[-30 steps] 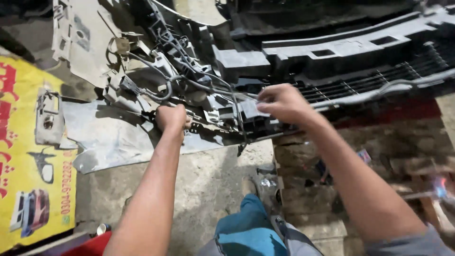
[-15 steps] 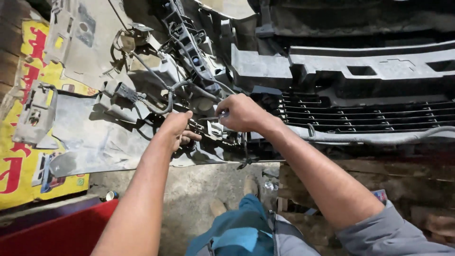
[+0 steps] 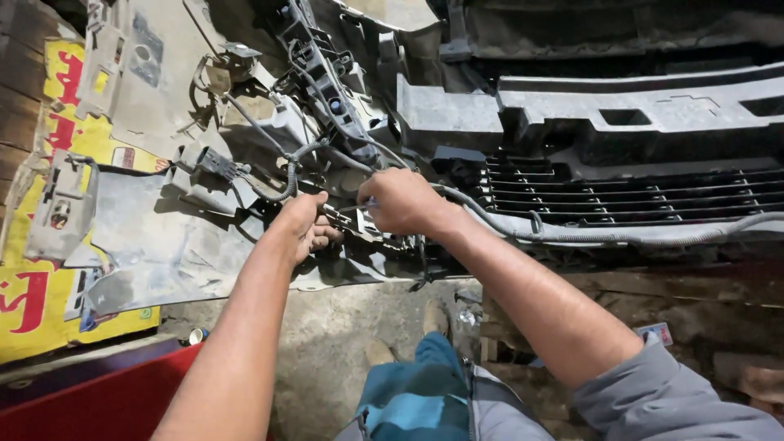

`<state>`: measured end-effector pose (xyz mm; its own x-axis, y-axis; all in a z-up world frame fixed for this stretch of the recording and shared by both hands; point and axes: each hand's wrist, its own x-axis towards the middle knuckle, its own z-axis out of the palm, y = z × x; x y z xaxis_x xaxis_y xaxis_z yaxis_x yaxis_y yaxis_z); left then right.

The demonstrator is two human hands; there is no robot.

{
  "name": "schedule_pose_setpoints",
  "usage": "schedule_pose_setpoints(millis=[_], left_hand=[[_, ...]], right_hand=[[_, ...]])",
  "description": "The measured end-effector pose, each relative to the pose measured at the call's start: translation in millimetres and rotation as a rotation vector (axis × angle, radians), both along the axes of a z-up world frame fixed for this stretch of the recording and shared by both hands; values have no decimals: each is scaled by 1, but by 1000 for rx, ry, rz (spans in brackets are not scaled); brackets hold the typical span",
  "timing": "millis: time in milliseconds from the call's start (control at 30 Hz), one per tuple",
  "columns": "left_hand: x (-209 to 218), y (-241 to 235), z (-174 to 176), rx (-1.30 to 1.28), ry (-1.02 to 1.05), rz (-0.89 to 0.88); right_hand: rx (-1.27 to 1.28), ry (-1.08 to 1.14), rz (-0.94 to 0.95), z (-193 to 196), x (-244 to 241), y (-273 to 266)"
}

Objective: The person works on the front wiring harness of a vehicle, using a screwdriver to manipulate connectors and a blowtorch to heat a specific section of the wiring. The task involves repeated adjustments and heating of the electrical components.

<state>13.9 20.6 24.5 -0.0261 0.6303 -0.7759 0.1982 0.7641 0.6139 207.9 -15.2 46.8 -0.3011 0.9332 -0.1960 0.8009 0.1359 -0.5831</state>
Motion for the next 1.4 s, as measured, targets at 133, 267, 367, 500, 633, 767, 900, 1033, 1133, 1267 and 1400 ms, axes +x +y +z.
schedule_pose_setpoints(millis=[133, 267, 367, 500, 633, 767, 900, 1033, 1133, 1267, 1400], left_hand=[[7, -10, 21, 11, 46, -25], [-9, 0, -24, 65, 73, -44], [-14, 6, -40, 71, 102, -51], [5, -8, 4, 52, 22, -47], [3, -6, 1, 36, 11, -40], [-7, 5, -35, 55, -9, -28], [-3, -3, -32, 158, 31, 52], [-3, -2, -55, 233, 63, 84], [-1, -6, -57, 254, 94, 104], [-5, -6, -58, 205, 84, 50], [11, -12, -12, 49, -14, 11]], right_hand=[[187, -97, 96, -5, 0, -1], [245, -98, 105, -4, -1, 2], [253, -106, 104, -10, -1, 6], [269, -125, 103, -23, -3, 8], [241, -114, 105, -17, 2, 8], [163, -111, 68, -14, -1, 12], [213, -128, 45, -34, -3, 4], [343, -127, 99, -57, -4, -7], [427, -124, 104, -47, -10, -18], [460, -146, 139, -48, -10, -16], [294, -84, 109, -37, -3, -8]])
